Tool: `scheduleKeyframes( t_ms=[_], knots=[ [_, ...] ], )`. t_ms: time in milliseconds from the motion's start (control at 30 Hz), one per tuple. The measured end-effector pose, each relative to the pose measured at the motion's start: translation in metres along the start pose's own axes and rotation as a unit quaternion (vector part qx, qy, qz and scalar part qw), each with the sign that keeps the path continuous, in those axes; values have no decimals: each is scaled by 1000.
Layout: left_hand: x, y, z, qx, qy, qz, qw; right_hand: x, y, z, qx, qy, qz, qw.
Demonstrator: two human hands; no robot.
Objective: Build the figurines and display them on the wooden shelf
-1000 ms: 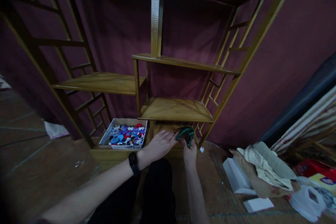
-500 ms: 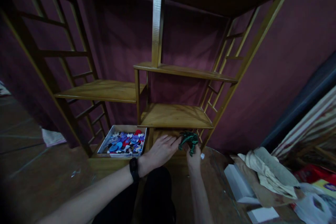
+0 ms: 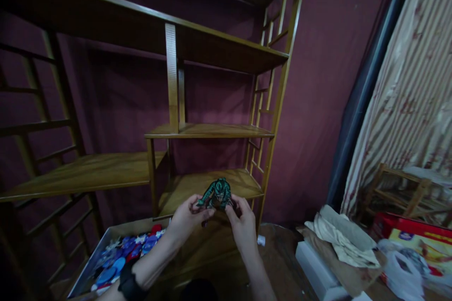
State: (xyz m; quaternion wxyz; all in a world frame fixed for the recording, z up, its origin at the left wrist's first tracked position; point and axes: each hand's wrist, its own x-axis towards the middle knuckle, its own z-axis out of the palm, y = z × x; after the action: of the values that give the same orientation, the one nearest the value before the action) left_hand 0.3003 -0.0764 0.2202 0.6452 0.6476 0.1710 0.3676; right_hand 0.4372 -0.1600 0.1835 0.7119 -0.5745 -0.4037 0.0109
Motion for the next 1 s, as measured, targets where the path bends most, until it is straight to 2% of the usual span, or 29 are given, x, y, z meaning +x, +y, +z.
scheduleKeyframes(
  t_ms=[167,467,600,767,900,1000],
  knots=[
    [-8,10,-8,-72,39,-53,995,-3,-7,14,58,-32,36,997],
    [-23,16,-11,-4,91,6,996,-17,-5,42,213,-114,137,961],
    [-32,17,-7,28,102,25,994,-20,-13,42,253,-107,152,949],
    [-39,14,-6,53,139,51,987,-27,-22,31,260,-93,154,949],
    [-42,13,-9,7,136,18,991,-39,-25,26,229,-53,155,959],
    [-46,15,-13,-30,140,-26,989,-49,-30,27,180,-50,131,974]
  ],
)
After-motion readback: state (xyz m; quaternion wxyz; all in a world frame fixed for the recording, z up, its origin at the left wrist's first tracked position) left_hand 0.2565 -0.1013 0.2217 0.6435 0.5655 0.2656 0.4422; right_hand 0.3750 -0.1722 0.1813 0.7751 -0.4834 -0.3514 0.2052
